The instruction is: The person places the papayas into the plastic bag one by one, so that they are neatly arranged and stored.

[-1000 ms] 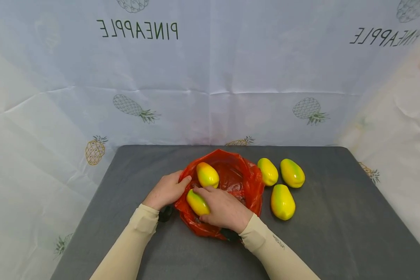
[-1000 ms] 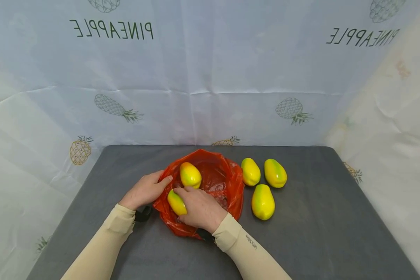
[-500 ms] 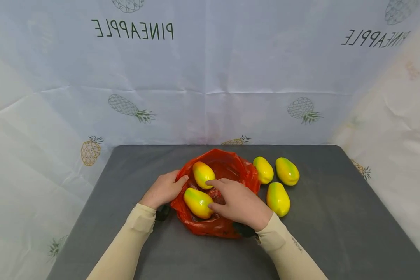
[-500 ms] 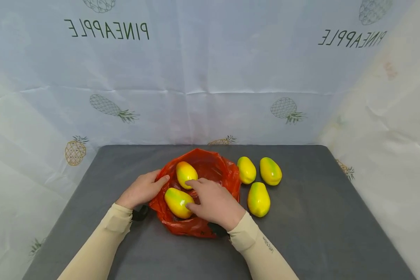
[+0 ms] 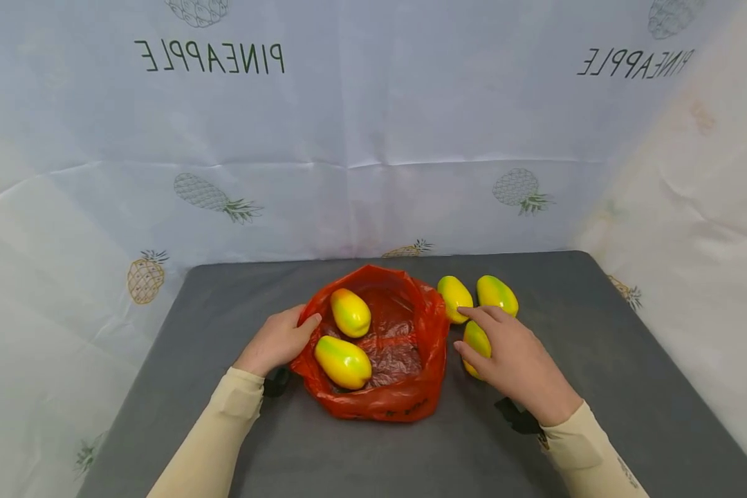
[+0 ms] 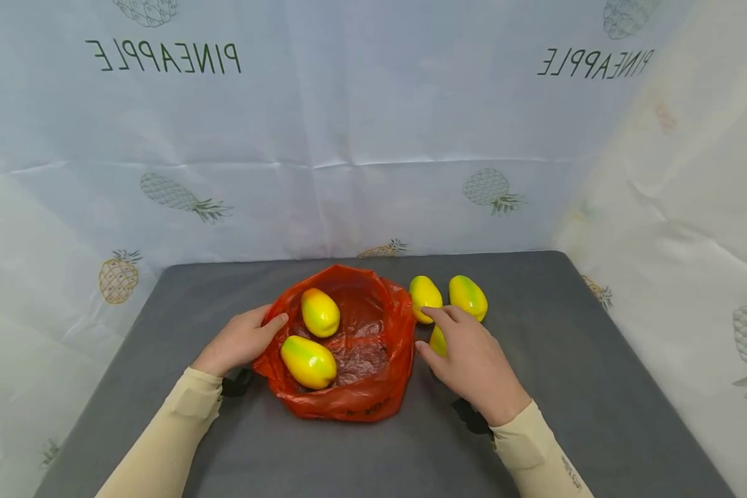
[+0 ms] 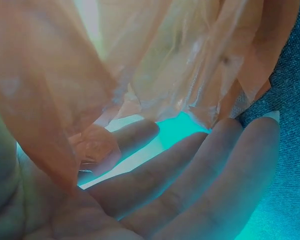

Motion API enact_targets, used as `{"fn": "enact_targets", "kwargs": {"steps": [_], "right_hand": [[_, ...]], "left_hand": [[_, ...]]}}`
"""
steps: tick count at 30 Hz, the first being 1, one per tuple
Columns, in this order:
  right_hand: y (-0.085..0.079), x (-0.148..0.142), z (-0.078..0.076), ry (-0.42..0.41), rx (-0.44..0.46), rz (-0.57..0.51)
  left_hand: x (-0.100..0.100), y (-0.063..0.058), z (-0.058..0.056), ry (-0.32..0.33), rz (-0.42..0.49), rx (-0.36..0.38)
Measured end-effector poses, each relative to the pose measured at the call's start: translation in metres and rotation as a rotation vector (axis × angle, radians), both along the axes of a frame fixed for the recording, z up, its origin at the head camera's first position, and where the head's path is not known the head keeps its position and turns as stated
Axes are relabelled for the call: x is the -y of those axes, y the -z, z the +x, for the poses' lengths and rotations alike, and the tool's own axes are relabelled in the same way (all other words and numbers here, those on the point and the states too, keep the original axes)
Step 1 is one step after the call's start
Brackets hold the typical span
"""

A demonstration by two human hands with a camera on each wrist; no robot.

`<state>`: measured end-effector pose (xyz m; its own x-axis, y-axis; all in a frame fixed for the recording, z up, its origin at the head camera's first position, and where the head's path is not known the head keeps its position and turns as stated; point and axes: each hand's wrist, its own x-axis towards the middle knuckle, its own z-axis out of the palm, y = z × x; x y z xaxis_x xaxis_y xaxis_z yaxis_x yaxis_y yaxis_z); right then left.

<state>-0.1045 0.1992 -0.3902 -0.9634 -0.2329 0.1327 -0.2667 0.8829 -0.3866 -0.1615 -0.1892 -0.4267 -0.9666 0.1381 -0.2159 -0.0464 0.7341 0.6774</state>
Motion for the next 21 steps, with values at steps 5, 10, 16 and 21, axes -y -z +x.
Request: {"fn": "enact_targets", "kwargs": {"steps": [5, 10, 16, 21], "right_hand": [[0.017, -0.015, 0.0, 0.045, 0.019, 0.005], [0.029, -0.018, -0.001, 0.109, 0.079, 0.003], [0.039, -0.017, -0.002, 0.151, 0.111, 0.006], [0.044, -0.016, -0.002, 0.168, 0.09, -0.006]], "left_hand": [[0.003, 0.002, 0.001, -0.001, -0.005, -0.004], [0.003, 0.002, 0.002, 0.007, 0.0, -0.003], [0.001, 0.002, 0.0, 0.003, -0.005, 0.0], [0.0, -0.001, 0.0, 0.006, -0.012, -0.005]]}}
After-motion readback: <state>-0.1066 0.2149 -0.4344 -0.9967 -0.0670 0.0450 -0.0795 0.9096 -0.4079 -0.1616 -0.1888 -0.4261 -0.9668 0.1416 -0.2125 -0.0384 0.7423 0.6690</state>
